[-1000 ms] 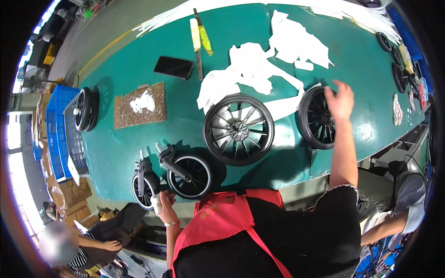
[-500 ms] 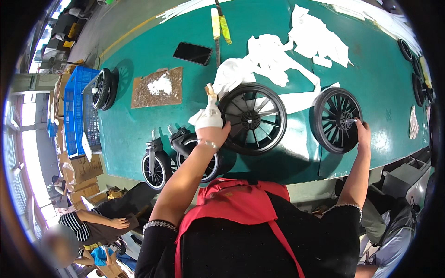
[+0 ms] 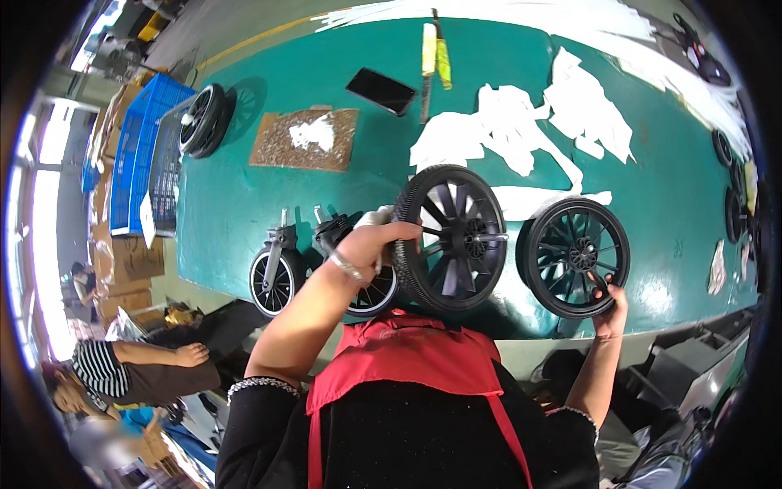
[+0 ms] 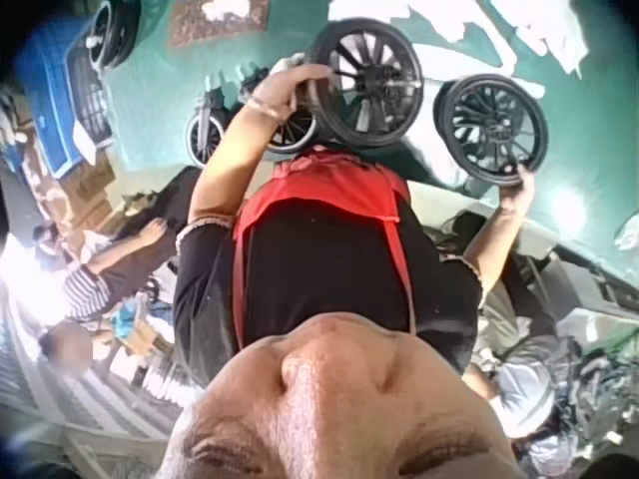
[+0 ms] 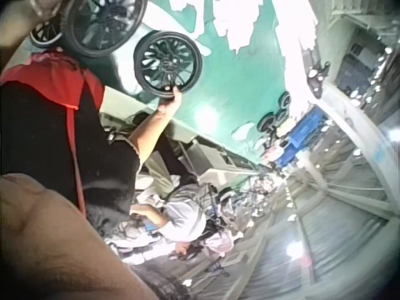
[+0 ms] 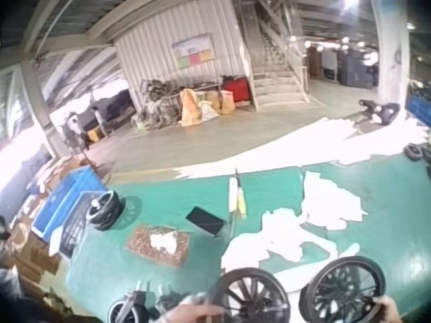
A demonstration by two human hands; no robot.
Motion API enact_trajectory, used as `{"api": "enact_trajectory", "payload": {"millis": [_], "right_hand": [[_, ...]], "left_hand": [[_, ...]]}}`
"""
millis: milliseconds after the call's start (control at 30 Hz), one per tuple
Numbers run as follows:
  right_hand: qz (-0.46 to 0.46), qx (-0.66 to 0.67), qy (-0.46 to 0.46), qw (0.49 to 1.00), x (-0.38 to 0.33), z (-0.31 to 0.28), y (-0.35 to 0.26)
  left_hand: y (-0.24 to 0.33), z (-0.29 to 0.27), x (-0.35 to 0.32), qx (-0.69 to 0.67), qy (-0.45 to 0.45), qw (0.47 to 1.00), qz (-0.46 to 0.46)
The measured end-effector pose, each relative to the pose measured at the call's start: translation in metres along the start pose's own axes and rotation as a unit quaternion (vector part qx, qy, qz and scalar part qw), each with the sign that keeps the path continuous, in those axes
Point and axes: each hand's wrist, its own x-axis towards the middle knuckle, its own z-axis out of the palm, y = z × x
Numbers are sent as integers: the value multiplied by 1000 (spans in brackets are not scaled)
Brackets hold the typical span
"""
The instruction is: The person assembles small wheels by attaching white foam plugs to the wheel hubs and then affixing the wheels to axle mounts. The person handles multiple wheels and axle mounts, placing them on a green workbench and occasionally moving them to a nearby metal table.
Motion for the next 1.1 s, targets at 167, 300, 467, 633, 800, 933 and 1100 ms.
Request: {"api": "enact_trajectory", "payload": {"millis": [167, 300, 467, 633, 800, 933, 1100], "right_hand": [[-191, -99, -119, 969, -42, 123, -8], [-316, -309, -135, 887, -53, 235, 3], [-447, -506, -153, 722, -25, 406, 102], [-422, -588, -182, 666, 27, 499, 198], [-443, -634, -144, 618, 33, 536, 247], [-404, -690, -128, 587, 33, 551, 258], [-401, -664, -79, 627, 22, 549, 253]], "left_hand": [[21, -77, -93, -80, 58, 980, 174], [44, -130, -143, 31, 161, 934, 317], [54, -215, -96, 366, 298, 761, 445], [58, -283, -23, 509, 377, 568, 526], [70, -319, 18, 501, 322, 578, 558], [77, -334, 38, 529, 259, 575, 568], [84, -344, 41, 549, 222, 587, 552]]}}
